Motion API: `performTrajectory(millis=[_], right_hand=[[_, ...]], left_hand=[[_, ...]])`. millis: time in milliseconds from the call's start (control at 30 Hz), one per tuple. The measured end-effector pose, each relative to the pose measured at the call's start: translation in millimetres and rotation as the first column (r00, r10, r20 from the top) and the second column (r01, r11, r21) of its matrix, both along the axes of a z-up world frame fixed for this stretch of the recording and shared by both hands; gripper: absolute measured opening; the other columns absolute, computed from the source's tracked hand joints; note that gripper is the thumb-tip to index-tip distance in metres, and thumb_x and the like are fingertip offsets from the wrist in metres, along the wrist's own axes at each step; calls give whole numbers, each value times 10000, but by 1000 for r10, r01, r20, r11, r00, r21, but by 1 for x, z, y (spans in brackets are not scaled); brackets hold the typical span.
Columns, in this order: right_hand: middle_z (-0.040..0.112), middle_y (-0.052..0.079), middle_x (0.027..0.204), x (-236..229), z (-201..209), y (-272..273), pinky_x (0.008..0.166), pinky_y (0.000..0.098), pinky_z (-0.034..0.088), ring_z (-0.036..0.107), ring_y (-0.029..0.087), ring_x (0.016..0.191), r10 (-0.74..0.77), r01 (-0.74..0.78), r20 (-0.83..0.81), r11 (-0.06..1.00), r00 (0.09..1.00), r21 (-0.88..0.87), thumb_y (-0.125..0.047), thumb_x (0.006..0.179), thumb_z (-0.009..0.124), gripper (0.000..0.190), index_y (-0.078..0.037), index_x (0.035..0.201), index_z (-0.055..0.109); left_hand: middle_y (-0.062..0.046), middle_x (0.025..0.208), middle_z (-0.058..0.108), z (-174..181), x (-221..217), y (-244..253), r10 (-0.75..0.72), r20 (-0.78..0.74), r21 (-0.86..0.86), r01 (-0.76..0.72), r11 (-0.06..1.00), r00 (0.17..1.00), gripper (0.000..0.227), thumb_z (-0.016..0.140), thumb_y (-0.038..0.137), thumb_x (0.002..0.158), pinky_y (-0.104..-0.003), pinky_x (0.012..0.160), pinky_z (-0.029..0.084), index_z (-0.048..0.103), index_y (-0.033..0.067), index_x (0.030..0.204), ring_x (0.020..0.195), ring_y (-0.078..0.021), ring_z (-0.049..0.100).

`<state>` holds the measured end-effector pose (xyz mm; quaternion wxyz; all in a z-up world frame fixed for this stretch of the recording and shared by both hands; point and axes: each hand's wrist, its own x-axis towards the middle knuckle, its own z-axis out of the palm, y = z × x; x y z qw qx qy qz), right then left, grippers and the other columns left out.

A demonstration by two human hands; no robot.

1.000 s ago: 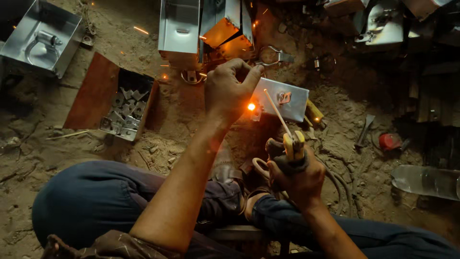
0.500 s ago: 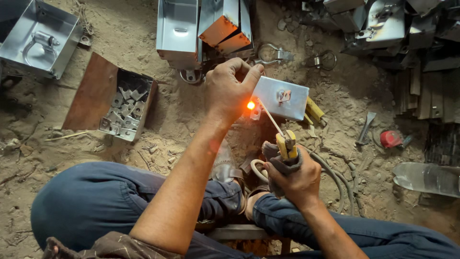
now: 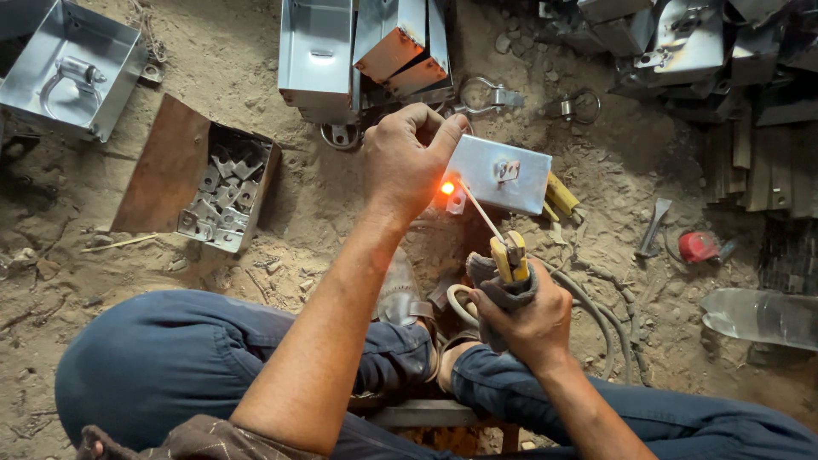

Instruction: The person sits on the ground and uses a welding torch to attach metal brackets and handles to small rectangular metal boxes. They repeatedly position the parts, weld them in place, and occasionally tap the welds with a hammer.

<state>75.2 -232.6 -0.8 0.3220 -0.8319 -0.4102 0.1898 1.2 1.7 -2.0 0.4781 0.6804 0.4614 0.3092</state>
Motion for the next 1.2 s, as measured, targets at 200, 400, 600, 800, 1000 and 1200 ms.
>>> performTrajectory(millis=[200, 400, 600, 800, 1000, 1200], right_hand=[[806, 78, 864, 3, -3, -2, 722, 319, 631, 803, 176, 771, 20, -21, -9, 1000, 1000, -3, -302, 754, 876, 437, -43, 1056, 693], [804, 84, 874, 4, -2, -2, 725, 329, 626, 801, 185, 781, 19, -19, -5, 1000, 1000, 3, -305, 754, 867, 459, -35, 1083, 696], [802, 88, 868, 5, -1, -2, 719, 332, 627, 801, 191, 771, 15, -15, -8, 999, 1000, -28, -329, 745, 869, 474, -42, 1082, 699], [799, 90, 884, 5, -2, -3, 730, 328, 629, 799, 189, 786, 32, -32, -4, 999, 999, -3, -336, 755, 868, 494, -36, 1105, 690], [803, 95, 856, 6, -2, -4, 714, 340, 626, 802, 192, 759, -2, 1, -18, 999, 1000, -43, -340, 732, 876, 486, -33, 1059, 691], [800, 94, 884, 7, -3, -4, 729, 333, 634, 799, 189, 778, 48, -48, -14, 999, 999, -1, -351, 757, 865, 490, -29, 1081, 688]], left_hand=[[9, 663, 747, -4, 1, 0, 9, -32, -1, -10, 1000, 999, 314, 728, 434, 857, -314, 572, 542, 771, 137, 763, 589, -124, 714], [-22, 742, 761, -12, 3, -1, -23, 15, -69, 24, 997, 1000, 219, 742, 320, 830, -317, 670, 587, 761, 103, 834, 663, -132, 733], [-60, 961, 752, -19, 5, -3, -45, 128, -154, 65, 986, 991, 271, 590, 23, 768, -302, 828, 589, 750, 69, 981, 877, -153, 729], [-55, 1029, 721, -22, 7, -4, -104, 187, -153, 134, 979, 977, 388, 553, -121, 750, -290, 855, 603, 730, 66, 1041, 932, -152, 716], [-52, 1045, 781, -29, 9, -3, -104, 174, -257, 147, 955, 979, 351, 744, -20, 795, -258, 859, 627, 726, 76, 1133, 939, -116, 766], [-57, 907, 816, -36, 13, -3, -22, 202, -218, 66, 974, 979, 189, 820, 52, 787, -247, 769, 641, 785, 47, 972, 831, -103, 788]])
